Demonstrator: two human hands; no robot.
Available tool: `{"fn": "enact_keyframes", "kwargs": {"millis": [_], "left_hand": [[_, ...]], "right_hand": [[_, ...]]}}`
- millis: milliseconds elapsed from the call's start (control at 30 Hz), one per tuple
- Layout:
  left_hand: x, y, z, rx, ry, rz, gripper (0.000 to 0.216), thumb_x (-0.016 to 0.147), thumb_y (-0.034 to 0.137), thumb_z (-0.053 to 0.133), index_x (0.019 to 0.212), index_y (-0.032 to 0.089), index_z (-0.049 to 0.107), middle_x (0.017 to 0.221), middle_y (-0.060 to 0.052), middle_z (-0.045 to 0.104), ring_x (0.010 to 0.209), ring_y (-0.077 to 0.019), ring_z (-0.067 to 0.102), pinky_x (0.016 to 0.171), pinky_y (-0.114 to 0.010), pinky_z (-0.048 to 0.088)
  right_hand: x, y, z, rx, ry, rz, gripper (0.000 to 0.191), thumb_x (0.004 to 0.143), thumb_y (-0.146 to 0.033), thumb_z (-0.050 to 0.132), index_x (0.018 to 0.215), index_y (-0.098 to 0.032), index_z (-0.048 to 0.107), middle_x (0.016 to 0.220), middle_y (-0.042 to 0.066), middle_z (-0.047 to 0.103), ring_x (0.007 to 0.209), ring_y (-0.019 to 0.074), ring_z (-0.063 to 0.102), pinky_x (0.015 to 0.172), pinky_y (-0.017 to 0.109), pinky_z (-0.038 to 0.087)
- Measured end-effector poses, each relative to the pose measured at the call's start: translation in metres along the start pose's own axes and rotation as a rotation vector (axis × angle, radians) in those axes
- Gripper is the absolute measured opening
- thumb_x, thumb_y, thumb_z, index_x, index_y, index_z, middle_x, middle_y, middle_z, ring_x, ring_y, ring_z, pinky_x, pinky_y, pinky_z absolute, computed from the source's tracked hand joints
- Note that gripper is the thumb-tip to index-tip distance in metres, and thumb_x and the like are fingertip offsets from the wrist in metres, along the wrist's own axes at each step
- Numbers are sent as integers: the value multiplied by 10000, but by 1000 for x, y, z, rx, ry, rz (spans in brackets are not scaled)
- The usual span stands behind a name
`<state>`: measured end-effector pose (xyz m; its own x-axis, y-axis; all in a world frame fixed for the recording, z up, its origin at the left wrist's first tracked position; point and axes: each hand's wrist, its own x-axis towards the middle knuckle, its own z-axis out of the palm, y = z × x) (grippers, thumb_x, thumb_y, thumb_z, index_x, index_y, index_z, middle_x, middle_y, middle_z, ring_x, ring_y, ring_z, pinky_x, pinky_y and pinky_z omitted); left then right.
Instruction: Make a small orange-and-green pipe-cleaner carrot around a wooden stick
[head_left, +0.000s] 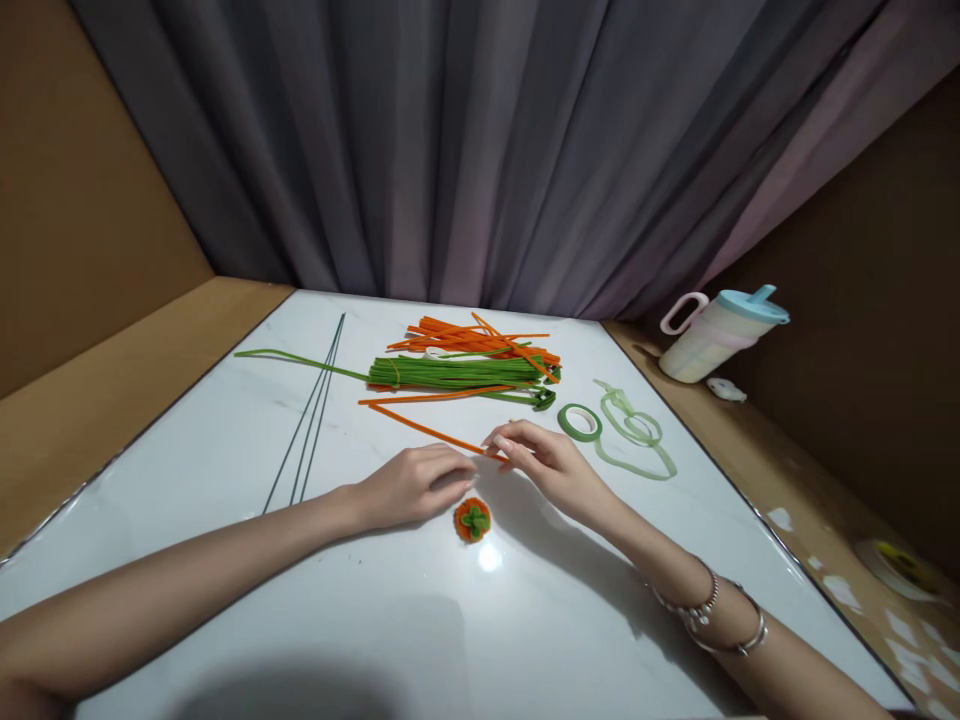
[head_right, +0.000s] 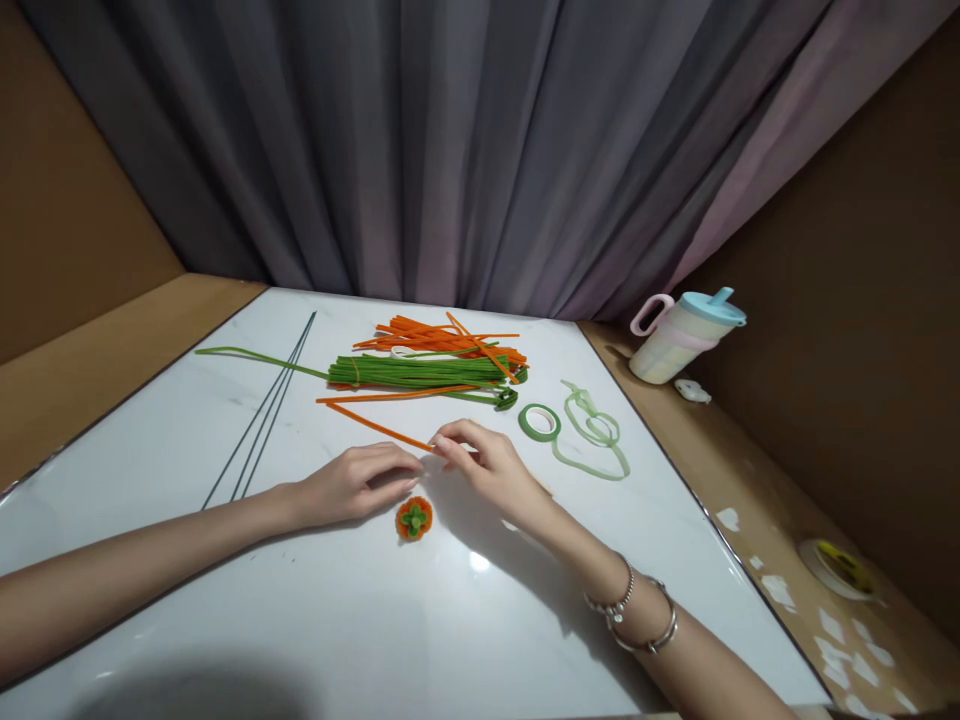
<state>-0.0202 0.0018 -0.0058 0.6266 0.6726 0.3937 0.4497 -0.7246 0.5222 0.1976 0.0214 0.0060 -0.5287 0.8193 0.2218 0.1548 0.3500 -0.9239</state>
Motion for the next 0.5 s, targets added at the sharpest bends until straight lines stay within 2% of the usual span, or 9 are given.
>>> {"fn": "enact_keyframes", "kwargs": {"millis": [133,267,400,500], "left_hand": [[-2,-4,-2,0,-1,-22,289,843,94,398,1050,146,593,974,-85,673,893,-174,627,792,-317,518],[-1,-9,-6,-41,-29,-74,440,708,-6,355,1035,148,605,1007,-69,672,937,-171,625,833,-330,523],[1,-6,-2,-81,-51,-110,447,681,-7,368,1021,146,615,999,-69,672,926,-167,627,824,-322,538],[2,-6,0,3,37,-94,363,749,12,378,993,147,610,1066,-91,658,997,-177,613,836,-327,540]], "right_hand": [[-15,1,-7,-210,-124,-113,221,918,-354,512,1012,-164,572,1023,65,579,912,148,551,759,262,481],[-23,-12,0,-371,-303,-239,276,867,-363,608,1042,-153,568,996,69,569,891,152,535,758,255,454],[-23,-25,13,-582,-456,-412,215,923,-313,521,1009,-133,599,855,51,575,750,143,526,683,263,428],[-20,-21,17,-757,-472,-512,199,941,-214,431,908,-131,609,760,49,560,682,151,494,618,276,400]]}}
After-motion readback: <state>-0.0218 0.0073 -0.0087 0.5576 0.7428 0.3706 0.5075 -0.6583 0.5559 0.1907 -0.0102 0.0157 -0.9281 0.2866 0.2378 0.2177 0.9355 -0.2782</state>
